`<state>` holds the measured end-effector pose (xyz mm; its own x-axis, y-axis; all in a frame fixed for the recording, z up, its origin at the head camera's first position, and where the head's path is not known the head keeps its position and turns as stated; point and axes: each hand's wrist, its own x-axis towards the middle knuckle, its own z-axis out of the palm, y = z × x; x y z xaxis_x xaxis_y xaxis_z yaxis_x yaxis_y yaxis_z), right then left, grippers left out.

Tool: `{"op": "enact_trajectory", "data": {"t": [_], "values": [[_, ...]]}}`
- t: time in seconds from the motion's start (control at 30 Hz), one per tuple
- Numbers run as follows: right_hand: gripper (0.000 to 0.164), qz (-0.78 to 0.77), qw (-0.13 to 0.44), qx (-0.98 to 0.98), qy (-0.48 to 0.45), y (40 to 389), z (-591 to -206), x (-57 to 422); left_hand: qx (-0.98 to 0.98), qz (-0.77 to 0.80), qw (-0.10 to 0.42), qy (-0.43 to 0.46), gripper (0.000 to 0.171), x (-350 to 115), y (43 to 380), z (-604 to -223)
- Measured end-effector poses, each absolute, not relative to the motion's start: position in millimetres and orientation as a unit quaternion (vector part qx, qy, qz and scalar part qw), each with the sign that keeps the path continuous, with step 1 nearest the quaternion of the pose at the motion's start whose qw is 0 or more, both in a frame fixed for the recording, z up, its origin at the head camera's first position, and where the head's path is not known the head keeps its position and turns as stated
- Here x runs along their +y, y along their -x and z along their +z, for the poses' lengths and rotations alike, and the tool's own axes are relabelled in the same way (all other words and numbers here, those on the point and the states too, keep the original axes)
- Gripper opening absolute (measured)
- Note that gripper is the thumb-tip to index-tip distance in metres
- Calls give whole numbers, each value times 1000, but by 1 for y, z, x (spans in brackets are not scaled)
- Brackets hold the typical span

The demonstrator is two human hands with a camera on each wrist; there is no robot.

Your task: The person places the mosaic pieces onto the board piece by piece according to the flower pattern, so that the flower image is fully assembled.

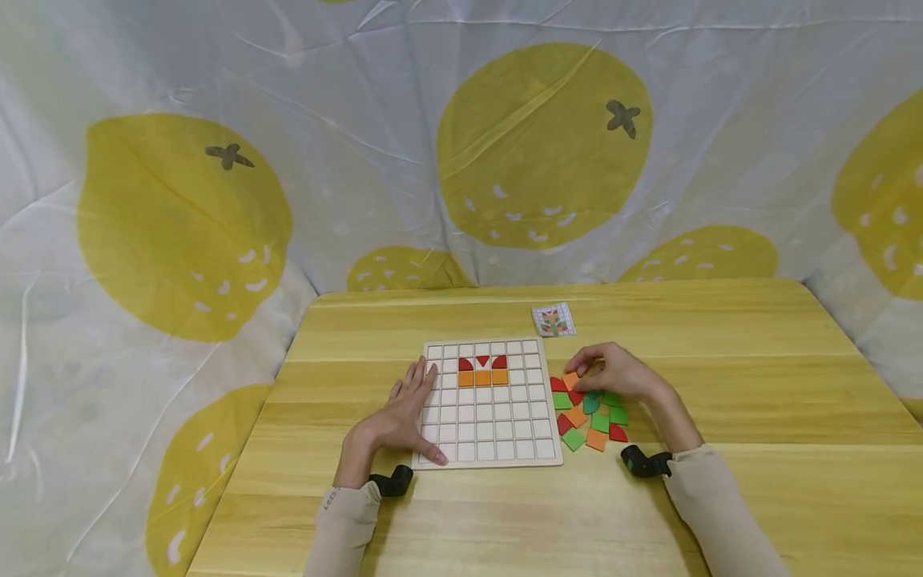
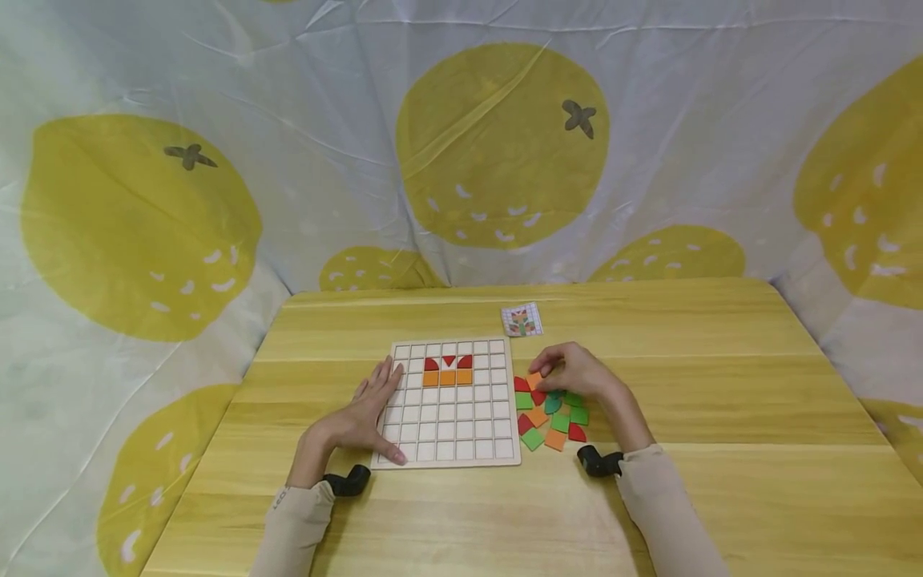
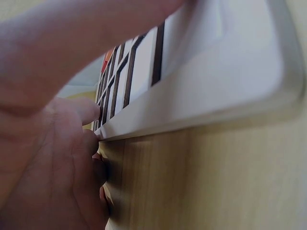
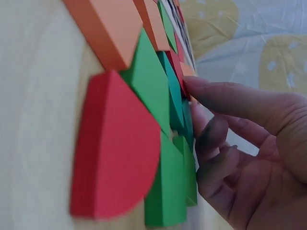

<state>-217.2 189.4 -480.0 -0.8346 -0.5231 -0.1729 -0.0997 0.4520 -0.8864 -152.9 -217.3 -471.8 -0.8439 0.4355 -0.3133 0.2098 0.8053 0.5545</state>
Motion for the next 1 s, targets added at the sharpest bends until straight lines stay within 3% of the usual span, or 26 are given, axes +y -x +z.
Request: {"op": "enact_trajectory", "data": {"t": [0.4,1.0], "values": [[36,-472,234,823,213,220,-476,215,924,260,218,-179,151,-218,153,-471],[29,-439,231,846,196,219,-472,225,923,260,221,-180,151,-218,154,-472]]}}
